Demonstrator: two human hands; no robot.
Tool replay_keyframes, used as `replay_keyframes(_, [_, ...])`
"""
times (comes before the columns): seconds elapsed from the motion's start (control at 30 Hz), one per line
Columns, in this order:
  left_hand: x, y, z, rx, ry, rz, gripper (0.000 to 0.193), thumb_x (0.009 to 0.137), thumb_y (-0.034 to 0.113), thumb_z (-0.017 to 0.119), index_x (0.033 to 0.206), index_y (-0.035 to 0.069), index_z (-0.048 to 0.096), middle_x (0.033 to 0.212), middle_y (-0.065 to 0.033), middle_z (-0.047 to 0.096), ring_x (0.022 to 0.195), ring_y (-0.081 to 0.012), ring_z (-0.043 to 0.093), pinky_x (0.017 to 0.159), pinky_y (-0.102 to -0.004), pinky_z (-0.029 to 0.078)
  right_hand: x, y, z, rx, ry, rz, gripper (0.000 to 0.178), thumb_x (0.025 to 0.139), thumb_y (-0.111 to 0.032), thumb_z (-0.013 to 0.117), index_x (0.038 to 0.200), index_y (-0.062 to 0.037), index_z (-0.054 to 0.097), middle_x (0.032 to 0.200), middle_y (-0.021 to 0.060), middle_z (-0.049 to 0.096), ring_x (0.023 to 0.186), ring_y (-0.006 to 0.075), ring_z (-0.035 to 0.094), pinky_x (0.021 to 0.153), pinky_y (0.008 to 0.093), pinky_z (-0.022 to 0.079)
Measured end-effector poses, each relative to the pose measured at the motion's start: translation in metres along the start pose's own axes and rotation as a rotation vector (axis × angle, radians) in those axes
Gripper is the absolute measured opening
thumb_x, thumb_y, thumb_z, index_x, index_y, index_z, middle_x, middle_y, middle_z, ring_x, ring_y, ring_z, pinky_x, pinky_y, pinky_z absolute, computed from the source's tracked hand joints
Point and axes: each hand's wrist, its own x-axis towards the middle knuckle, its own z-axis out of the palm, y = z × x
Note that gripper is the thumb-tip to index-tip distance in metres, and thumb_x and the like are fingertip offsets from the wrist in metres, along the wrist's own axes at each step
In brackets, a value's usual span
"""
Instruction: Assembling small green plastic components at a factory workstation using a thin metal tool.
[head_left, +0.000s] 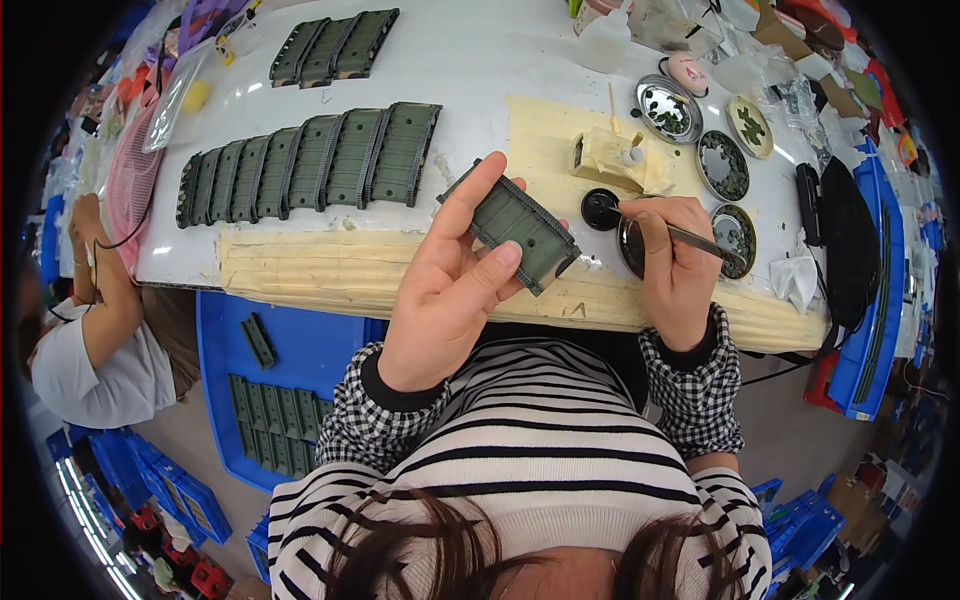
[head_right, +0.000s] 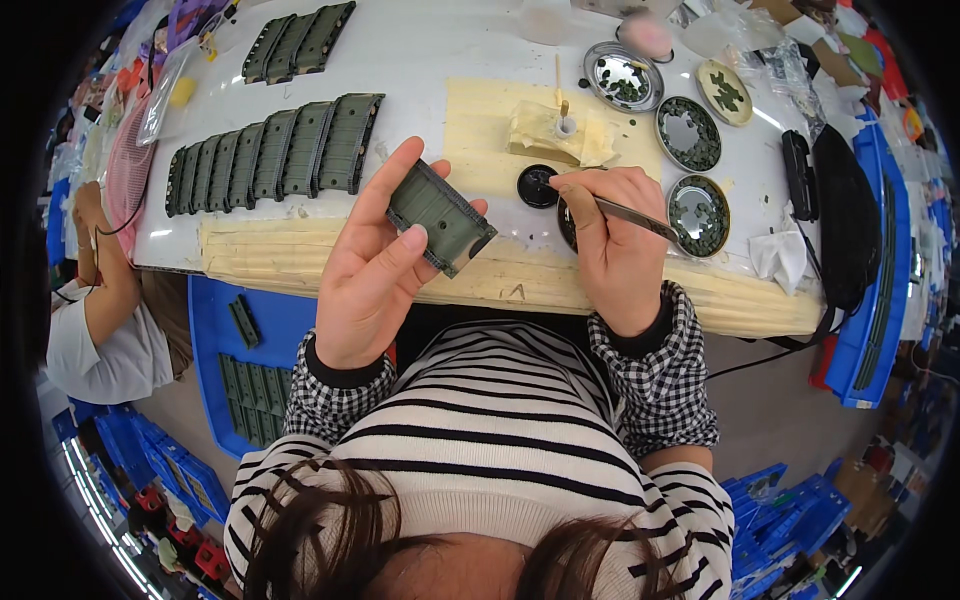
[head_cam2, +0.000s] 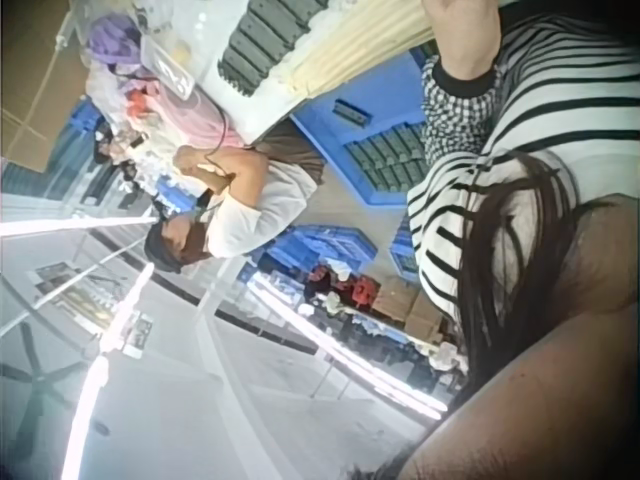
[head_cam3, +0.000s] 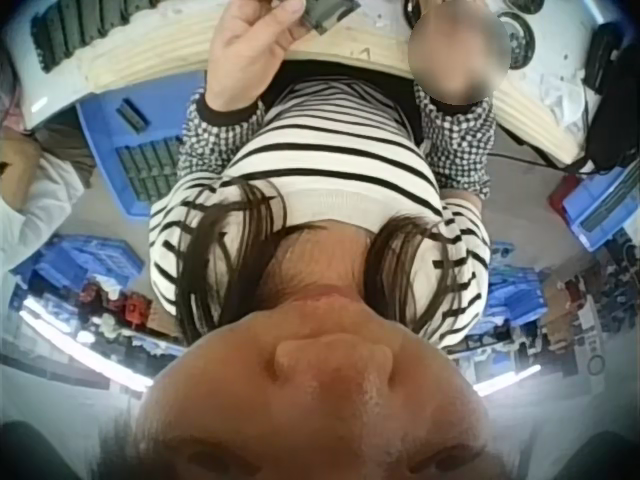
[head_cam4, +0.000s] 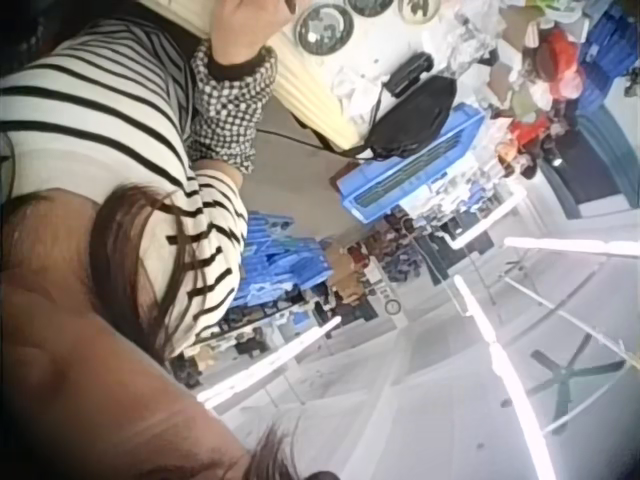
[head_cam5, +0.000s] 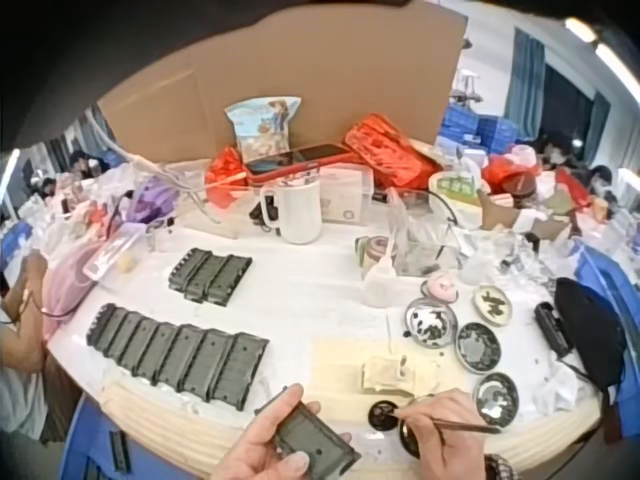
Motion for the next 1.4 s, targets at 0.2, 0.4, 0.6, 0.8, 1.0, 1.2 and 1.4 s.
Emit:
replay_keyframes(0.2, [0.000,0.001,0.001,-0.009,0.028,0.008,0.059,0.098,0.001,0.043,0.152,0.006,0.020,0.145,-0.0134,0.038,0.130,-0.0338,0.048,0.107,-0.0409,0.043,-0.001,-0.001,-0.001,0.042,0.004,0.020,0.009,0.090,-0.009,0.062,0.092,-0.0040,0.070,0.084,0.0066,0.067,0.078,0.0245,0.056,0.073,0.0342,0.044])
replay_keyframes(0.4, [0.001,0.001,0.003,-0.029,0.072,0.033,0.058,0.099,0.002,0.043,0.152,0.006,0.022,0.143,-0.0135,0.040,0.129,-0.0332,0.048,0.107,-0.0407,0.043,0.000,-0.026,-0.020,0.324,-0.015,-0.032,0.014,0.093,-0.009,0.057,0.093,-0.0012,0.069,0.085,0.0113,0.067,0.079,0.0255,0.057,0.074,0.0346,0.046])
replay_keyframes(0.6, [0.003,0.002,0.011,-0.049,0.090,0.022,0.056,0.099,0.004,0.043,0.151,0.006,0.023,0.141,-0.0122,0.042,0.129,-0.0312,0.049,0.106,-0.0397,0.044,-0.007,-0.050,-0.017,0.452,-0.164,-0.158,0.014,0.088,-0.004,0.061,0.099,0.0020,0.067,0.097,0.0153,0.069,0.094,0.0299,0.067,0.082,0.0357,0.052])
replay_keyframes(0.8, [0.002,0.001,0.012,-0.053,0.082,0.013,0.055,0.100,0.005,0.043,0.151,0.006,0.022,0.141,-0.0113,0.042,0.129,-0.0308,0.049,0.105,-0.0388,0.045,-0.010,-0.052,-0.011,0.499,-0.183,-0.095,0.015,0.091,-0.005,0.061,0.103,0.0031,0.066,0.101,0.0189,0.069,0.098,0.0303,0.068,0.083,0.0333,0.055])
replay_keyframes(1.0, [0.002,-0.001,0.011,-0.061,0.079,0.022,0.055,0.100,0.005,0.043,0.151,0.006,0.022,0.140,-0.0109,0.042,0.129,-0.0302,0.049,0.104,-0.0384,0.046,-0.009,-0.053,-0.011,0.452,-0.201,-0.082,0.016,0.090,-0.006,0.062,0.103,0.0029,0.067,0.103,0.0190,0.069,0.098,0.0301,0.068,0.084,0.0336,0.054])
replay_keyframes(1.2, [0.002,-0.002,0.011,-0.058,0.084,0.021,0.055,0.101,0.005,0.043,0.151,0.005,0.022,0.140,-0.0110,0.043,0.129,-0.0305,0.049,0.104,-0.0384,0.046,-0.010,-0.053,-0.011,0.425,-0.209,-0.088,0.017,0.088,-0.003,0.063,0.103,0.0025,0.067,0.102,0.0186,0.069,0.098,0.0299,0.068,0.083,0.0335,0.055])
replay_keyframes(1.4, [0.002,-0.004,0.010,-0.084,0.079,0.035,0.055,0.101,0.005,0.043,0.151,0.005,0.023,0.140,-0.0111,0.043,0.130,-0.0314,0.048,0.103,-0.0390,0.047,-0.009,-0.056,-0.014,0.355,-0.250,-0.138,0.022,0.083,-0.001,0.068,0.104,0.0024,0.067,0.107,0.0185,0.067,0.101,0.0300,0.068,0.083,0.0338,0.056])
